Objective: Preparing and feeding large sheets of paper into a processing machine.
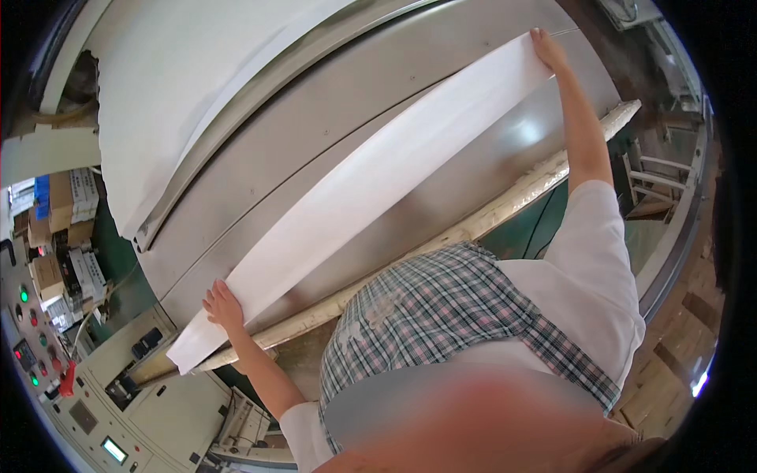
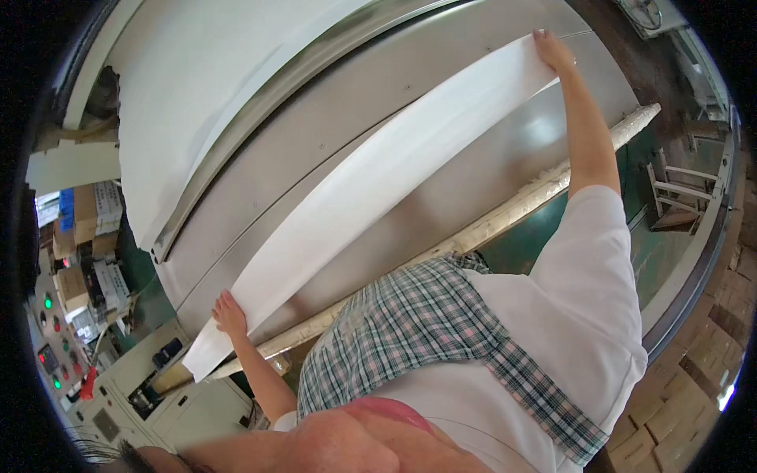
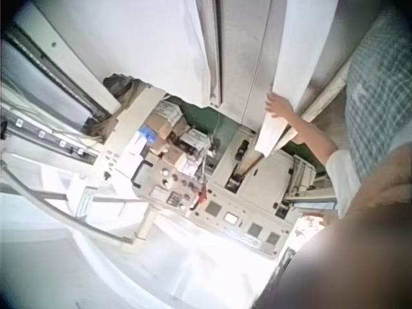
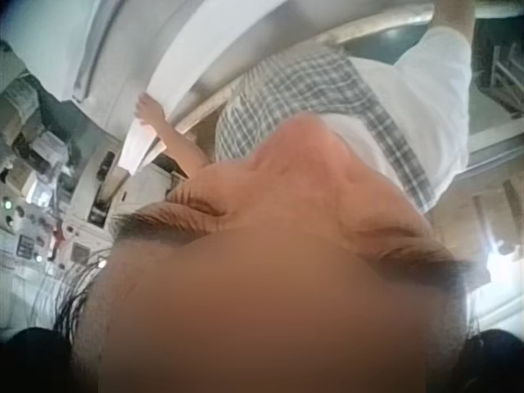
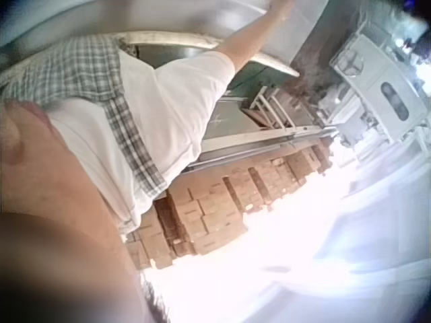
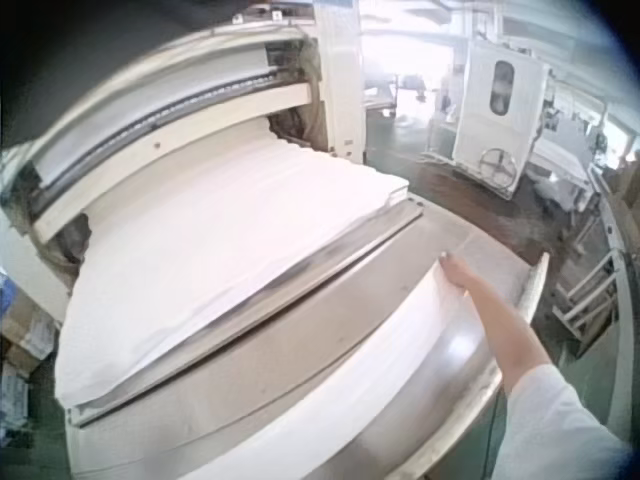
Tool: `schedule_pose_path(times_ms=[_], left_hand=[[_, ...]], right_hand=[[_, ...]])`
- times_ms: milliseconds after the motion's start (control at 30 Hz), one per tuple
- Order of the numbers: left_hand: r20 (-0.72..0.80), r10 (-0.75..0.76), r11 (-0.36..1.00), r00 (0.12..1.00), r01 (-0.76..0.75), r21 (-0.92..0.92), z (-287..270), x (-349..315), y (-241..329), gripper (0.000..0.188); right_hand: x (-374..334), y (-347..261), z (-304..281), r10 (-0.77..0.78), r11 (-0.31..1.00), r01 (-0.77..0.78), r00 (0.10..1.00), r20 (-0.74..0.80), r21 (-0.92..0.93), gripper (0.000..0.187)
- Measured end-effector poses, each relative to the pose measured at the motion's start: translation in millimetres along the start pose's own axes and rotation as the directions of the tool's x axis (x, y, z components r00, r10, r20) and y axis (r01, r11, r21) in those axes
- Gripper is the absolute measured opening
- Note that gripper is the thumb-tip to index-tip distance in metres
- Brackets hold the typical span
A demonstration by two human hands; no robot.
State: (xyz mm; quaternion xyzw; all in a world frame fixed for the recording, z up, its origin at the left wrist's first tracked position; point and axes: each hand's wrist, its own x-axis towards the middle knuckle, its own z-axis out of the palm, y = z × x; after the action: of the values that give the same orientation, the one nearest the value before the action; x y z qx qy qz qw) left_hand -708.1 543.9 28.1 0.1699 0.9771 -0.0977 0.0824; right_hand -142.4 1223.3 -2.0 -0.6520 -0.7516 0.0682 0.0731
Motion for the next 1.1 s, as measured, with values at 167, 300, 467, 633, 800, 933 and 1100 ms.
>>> schedule_pose_path(times_ms=[167,300,467,633,800,933,1100], left_hand=[[-0.004,-0.013,0.999,1.0,0.013,0.046,0.9,7.9,-40.5,0.05],[0.065,0.233,0.971,0.97,-0.229,-0.071,4.2,32.1,-72.3,0.038],[0.411,0.841,0.541,0.351,-0.552,-0.635,-70.6,-15.3,156.9,0.051],[0.482,0.876,0.424,-0.006,-0.467,-0.776,-41.2,-50.3,289.5,0.071],[0.443,0.896,0.346,-0.025,-0.583,-0.735,-46.5,-75.3,329.1,0.075],[0.191,0.928,0.079,-0.32,-0.332,-0.94,-32.2,-71.9,325.2,0.072],[0.408,0.902,0.348,-0.141,-0.321,-0.881,-41.9,-39.6,295.1,0.069]], right_hand=[[-15.2,-21.0,-29.9,-0.048,0.989,-0.007,0.924,0.378,0.145,0.066],[-70.5,-64.8,-15.9,-0.111,0.963,0.012,0.929,0.354,0.269,0.061],[-144.2,-128.5,-16.6,-0.526,0.849,0.337,0.615,0.587,0.407,0.057],[-212.7,-200.3,2.9,-0.615,0.784,0.303,0.496,0.613,0.542,0.057],[-263.0,-255.2,-0.3,-0.624,0.773,0.204,0.418,0.66,0.601,0.053],[-269.4,-271.1,10.8,-0.618,0.674,-0.228,0.348,0.705,0.703,0.042],[-261.6,-261.4,10.0,-0.646,0.627,-0.334,0.282,0.71,0.704,0.033]])
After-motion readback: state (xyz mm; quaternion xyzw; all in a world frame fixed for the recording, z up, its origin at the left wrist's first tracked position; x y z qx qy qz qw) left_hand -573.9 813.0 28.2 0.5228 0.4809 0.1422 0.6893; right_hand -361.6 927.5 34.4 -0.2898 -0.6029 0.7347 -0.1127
